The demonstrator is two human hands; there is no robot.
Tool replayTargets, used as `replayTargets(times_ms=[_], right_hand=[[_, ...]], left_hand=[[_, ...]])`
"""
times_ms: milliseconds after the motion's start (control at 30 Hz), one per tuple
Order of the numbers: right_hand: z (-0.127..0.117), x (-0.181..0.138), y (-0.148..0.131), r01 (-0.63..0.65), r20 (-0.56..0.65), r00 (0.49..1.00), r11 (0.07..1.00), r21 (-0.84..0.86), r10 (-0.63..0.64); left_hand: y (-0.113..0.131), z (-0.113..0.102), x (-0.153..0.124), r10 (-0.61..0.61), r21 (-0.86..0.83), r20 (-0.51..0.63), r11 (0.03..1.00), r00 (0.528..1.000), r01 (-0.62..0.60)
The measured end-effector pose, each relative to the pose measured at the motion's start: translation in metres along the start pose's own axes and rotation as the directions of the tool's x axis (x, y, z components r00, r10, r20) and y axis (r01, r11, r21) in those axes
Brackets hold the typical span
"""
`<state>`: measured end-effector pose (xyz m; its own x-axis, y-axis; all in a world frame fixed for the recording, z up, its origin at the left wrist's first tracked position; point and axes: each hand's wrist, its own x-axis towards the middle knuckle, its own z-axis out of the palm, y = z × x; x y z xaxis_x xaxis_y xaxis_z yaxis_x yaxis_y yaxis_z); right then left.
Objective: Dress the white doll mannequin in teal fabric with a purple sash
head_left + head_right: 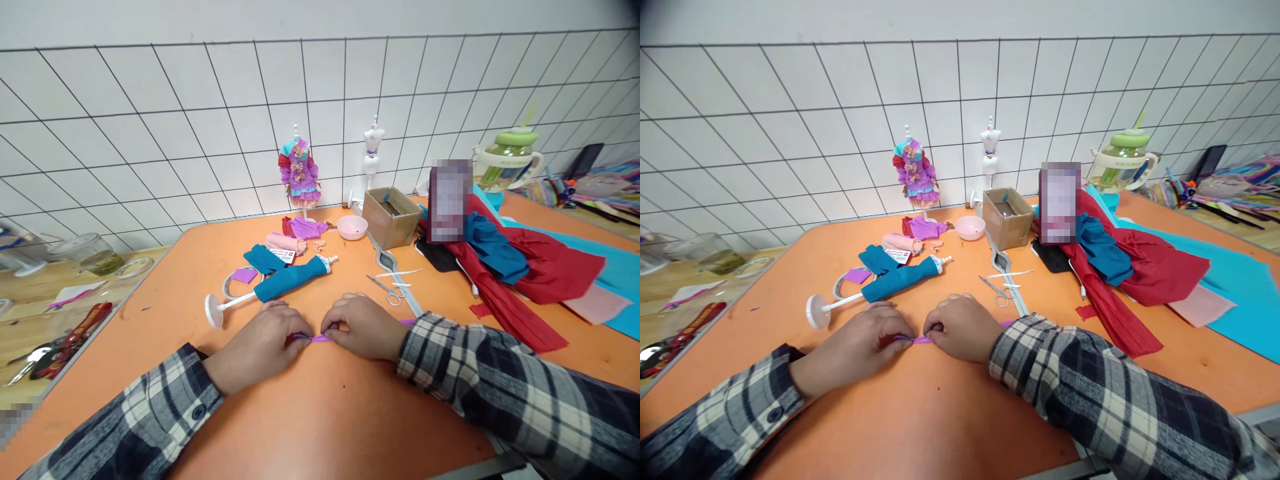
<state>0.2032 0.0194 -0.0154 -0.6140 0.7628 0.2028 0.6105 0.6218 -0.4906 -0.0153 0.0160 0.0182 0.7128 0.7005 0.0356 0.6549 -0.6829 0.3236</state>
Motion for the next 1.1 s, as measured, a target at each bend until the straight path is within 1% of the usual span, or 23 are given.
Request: replayTargets(times_ms=[133, 233, 333, 400, 500, 600, 700, 767, 833, 900, 1000, 1067, 1100], right_hand=[[0.0, 0.0, 0.002, 0.062, 0.001, 0.998, 0.998, -0.022, -0.062], [-0.002, 0.001, 0.001, 0.078, 0.021, 0.997, 0.994, -0.074, -0.077], [-0.003, -0.001, -0.002, 0.086, 0.038, 0.996, 0.983, -0.16, -0.081], [-0.002, -0.003, -0.003, 0.119, 0.042, 0.993, 0.964, -0.236, -0.112], [0.0, -0.008, -0.004, 0.198, 0.047, 0.98, 0.899, -0.391, -0.195], [0.001, -0.011, -0.005, 0.297, 0.078, 0.95, 0.804, -0.515, -0.301], [-0.003, -0.013, -0.01, 0.385, 0.142, 0.917, 0.737, -0.556, -0.372], [-0.008, -0.014, -0.015, 0.421, 0.196, 0.904, 0.716, -0.557, -0.38], [-0.012, -0.017, -0.021, 0.427, 0.233, 0.904, 0.716, -0.552, -0.359], [-0.014, -0.02, -0.025, 0.398, 0.242, 0.918, 0.734, -0.551, -0.315], [-0.014, -0.025, -0.028, 0.355, 0.239, 0.934, 0.755, -0.551, -0.265], [-0.012, -0.027, -0.027, 0.346, 0.237, 0.937, 0.759, -0.552, -0.255], [-0.011, -0.028, -0.027, 0.344, 0.236, 0.938, 0.759, -0.553, -0.254]], left_hand=[[0.0, 0.0, 0.0, -0.019, 0.01, -0.015, 1.0, 1.0, 0.02], [-0.002, -0.001, 0.0, -0.014, 0.017, -0.023, 1.0, 1.0, 0.014], [-0.002, -0.001, 0.0, 0.029, 0.08, -0.034, 0.996, 0.999, -0.026], [-0.002, -0.002, -0.001, 0.067, 0.135, -0.041, 0.989, 0.997, -0.061], [-0.003, -0.003, -0.003, 0.112, 0.215, -0.044, 0.972, 0.993, -0.1], [-0.004, -0.008, -0.005, 0.183, 0.262, -0.001, 0.949, 0.983, -0.176], [-0.006, -0.017, -0.006, 0.274, 0.249, 0.069, 0.926, 0.959, -0.283], [-0.007, -0.022, -0.01, 0.304, 0.222, 0.099, 0.922, 0.948, -0.319], [-0.008, -0.024, -0.016, 0.294, 0.2, 0.107, 0.929, 0.95, -0.311], [-0.011, -0.021, -0.026, 0.254, 0.192, 0.11, 0.943, 0.961, -0.271], [-0.018, -0.009, -0.044, 0.184, 0.194, 0.125, 0.959, 0.975, -0.206], [-0.024, 0.0, -0.054, 0.148, 0.204, 0.131, 0.964, 0.98, -0.173], [-0.028, 0.003, -0.057, 0.12, 0.216, 0.116, 0.966, 0.986, -0.143]])
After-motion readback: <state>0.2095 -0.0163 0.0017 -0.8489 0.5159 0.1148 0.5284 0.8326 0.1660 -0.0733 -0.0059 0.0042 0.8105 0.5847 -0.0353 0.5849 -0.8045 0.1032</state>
